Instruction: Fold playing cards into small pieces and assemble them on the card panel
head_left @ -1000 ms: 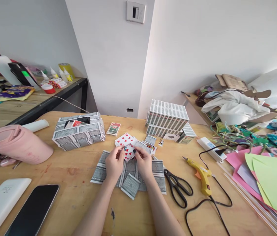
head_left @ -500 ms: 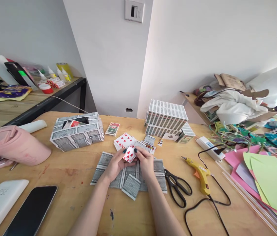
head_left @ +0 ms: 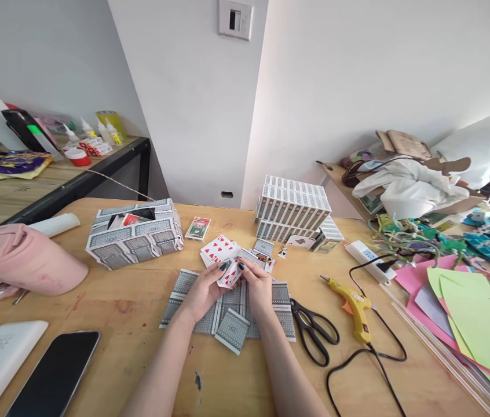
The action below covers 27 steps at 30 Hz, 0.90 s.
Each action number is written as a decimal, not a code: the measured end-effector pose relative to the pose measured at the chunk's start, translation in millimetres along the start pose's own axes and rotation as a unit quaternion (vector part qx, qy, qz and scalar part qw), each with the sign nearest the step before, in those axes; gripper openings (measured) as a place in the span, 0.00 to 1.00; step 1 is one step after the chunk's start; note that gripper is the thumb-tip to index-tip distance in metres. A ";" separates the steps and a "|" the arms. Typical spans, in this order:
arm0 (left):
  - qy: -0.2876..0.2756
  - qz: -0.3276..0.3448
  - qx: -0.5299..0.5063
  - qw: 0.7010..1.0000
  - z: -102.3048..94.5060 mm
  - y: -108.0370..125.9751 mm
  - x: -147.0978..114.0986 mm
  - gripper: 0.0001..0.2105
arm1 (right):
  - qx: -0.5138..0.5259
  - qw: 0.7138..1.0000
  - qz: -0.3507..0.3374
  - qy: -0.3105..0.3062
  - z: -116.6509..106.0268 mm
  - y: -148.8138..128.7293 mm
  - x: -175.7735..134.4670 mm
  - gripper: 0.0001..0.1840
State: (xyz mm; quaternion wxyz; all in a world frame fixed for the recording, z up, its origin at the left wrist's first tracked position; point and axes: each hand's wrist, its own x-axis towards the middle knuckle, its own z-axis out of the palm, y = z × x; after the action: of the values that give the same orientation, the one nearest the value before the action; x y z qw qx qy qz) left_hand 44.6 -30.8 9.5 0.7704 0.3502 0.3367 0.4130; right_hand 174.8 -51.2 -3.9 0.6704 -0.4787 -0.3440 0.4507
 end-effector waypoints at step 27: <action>0.095 0.366 0.566 0.732 9.6 -7.0 -7.3 0.02 | 0.060 0.995 0.080 -0.009 5.8 1.5 -1.2 0.08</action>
State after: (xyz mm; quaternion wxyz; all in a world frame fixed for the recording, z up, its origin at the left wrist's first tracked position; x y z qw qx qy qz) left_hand 52.1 -42.6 10.5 0.1828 0.7766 0.4260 0.4267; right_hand 168.8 -50.2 -3.6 0.6564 -0.4596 -0.2827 0.5273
